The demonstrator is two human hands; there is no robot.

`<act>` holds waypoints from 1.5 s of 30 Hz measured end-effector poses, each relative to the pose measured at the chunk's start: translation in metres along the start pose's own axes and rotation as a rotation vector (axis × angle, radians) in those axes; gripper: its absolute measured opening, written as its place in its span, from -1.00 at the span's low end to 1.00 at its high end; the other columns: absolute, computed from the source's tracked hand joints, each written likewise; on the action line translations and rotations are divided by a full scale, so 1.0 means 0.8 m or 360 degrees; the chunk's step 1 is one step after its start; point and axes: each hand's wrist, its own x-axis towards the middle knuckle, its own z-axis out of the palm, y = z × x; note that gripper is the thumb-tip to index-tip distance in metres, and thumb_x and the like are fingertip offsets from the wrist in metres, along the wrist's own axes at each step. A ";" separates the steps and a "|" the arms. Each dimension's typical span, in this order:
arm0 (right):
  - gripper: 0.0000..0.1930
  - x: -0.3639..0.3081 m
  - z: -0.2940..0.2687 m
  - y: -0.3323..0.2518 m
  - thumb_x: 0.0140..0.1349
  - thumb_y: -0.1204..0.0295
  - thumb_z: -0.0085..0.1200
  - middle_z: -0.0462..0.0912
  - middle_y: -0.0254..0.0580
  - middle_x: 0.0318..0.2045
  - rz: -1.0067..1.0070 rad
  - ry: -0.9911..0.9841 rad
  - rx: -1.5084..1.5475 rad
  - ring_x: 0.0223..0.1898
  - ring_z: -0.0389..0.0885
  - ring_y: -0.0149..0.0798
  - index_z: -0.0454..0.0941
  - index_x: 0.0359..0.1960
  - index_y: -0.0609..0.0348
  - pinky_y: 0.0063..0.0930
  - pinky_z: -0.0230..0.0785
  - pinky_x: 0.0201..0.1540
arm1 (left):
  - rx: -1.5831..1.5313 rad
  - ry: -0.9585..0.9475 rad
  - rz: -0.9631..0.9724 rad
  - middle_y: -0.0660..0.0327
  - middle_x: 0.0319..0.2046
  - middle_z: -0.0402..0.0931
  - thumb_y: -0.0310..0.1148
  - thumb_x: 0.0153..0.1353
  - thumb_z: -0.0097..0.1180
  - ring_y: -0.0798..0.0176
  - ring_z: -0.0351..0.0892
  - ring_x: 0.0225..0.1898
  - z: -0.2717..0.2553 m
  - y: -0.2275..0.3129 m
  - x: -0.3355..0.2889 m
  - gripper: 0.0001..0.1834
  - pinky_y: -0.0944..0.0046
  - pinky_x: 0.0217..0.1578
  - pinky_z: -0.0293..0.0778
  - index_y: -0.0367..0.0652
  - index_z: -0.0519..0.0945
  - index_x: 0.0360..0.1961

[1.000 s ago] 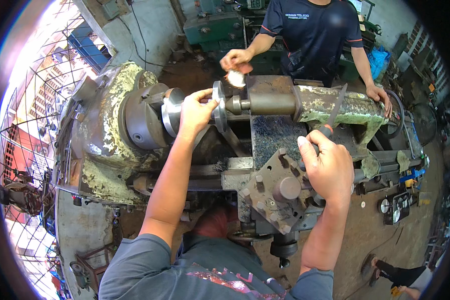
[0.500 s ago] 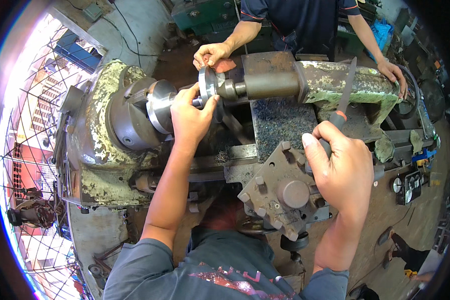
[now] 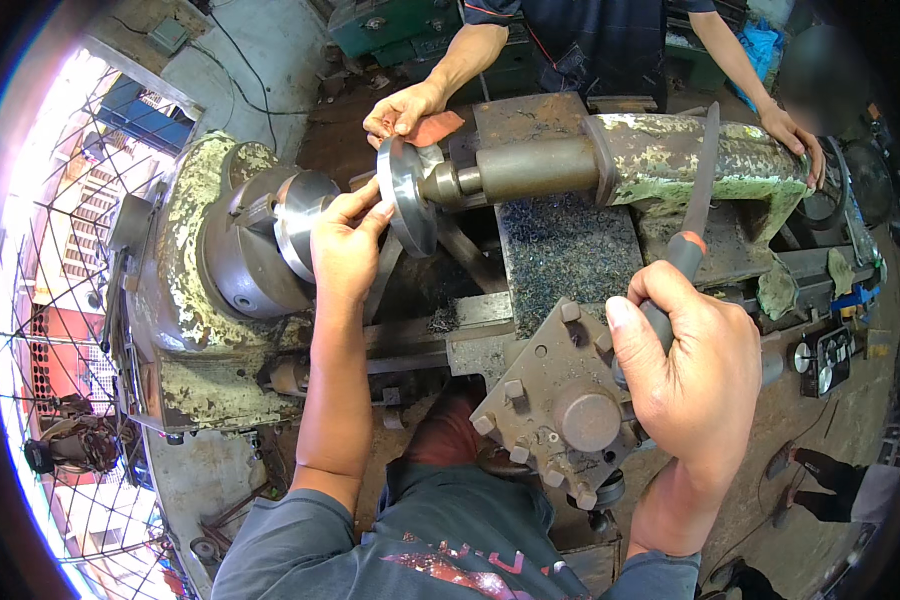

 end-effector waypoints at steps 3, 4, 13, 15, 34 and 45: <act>-0.69 -0.002 -0.001 0.001 0.22 0.10 0.27 0.51 -0.01 -0.74 0.0000 0.0000 -0.0040 -0.62 0.58 0.15 0.56 -0.45 0.05 -0.06 0.31 -0.55 | -0.0008 0.0050 -0.0004 0.17 -0.11 0.69 -0.55 0.24 0.29 0.38 0.63 -0.11 0.006 0.003 0.000 -0.62 0.34 0.01 0.54 -0.28 0.68 0.11; -0.69 -0.003 -0.002 0.001 0.23 0.10 0.26 0.52 0.01 -0.73 -0.0011 -0.0001 -0.0067 -0.61 0.58 0.17 0.56 -0.45 0.06 -0.05 0.32 -0.54 | 0.0146 0.0067 0.0023 0.05 -0.05 0.70 -0.50 0.22 0.32 0.26 0.67 -0.06 0.010 0.005 -0.002 -0.58 0.26 0.06 0.54 -0.33 0.66 0.12; -0.71 -0.003 -0.001 -0.013 0.37 0.20 0.11 0.55 0.01 -0.67 -0.0073 -0.0042 0.0007 -0.57 0.57 0.12 0.57 -0.40 0.16 -0.13 0.28 -0.47 | 0.1565 0.0204 0.0665 -0.02 0.37 0.37 -0.18 0.14 0.37 -0.12 0.29 0.40 0.037 0.038 -0.023 -0.37 -0.24 0.29 0.20 -0.17 0.56 0.23; -0.69 -0.004 -0.001 -0.013 0.39 0.21 0.09 0.53 -0.04 -0.69 -0.0037 -0.0030 0.0027 -0.62 0.54 0.05 0.54 -0.41 0.19 -0.18 0.26 -0.49 | 0.1537 0.0161 0.0728 0.04 0.35 0.41 -0.18 0.22 0.29 -0.07 0.30 0.40 0.034 0.042 -0.018 -0.41 -0.27 0.29 0.19 -0.18 0.53 0.25; -0.72 -0.005 -0.005 -0.004 0.40 0.29 0.05 0.50 -0.10 -0.70 -0.0117 -0.0045 0.0033 -0.64 0.48 -0.17 0.55 -0.38 0.27 -0.25 0.23 -0.49 | 0.1753 -0.0138 0.0778 -0.06 0.23 0.49 -0.16 0.27 0.22 -0.05 0.33 0.39 0.030 0.057 -0.014 -0.42 -0.43 0.39 0.04 -0.29 0.52 0.23; -0.64 0.000 0.006 0.017 0.48 0.28 -0.05 0.27 -0.28 -0.70 -0.0181 -0.0041 0.0057 -0.65 0.22 -0.42 0.37 -0.47 0.28 -0.31 0.06 -0.57 | 0.1819 -0.0323 0.0689 -0.03 0.31 0.44 -0.15 0.29 0.20 -0.11 0.30 0.42 0.019 0.066 -0.027 -0.38 -0.42 0.41 0.03 -0.28 0.48 0.29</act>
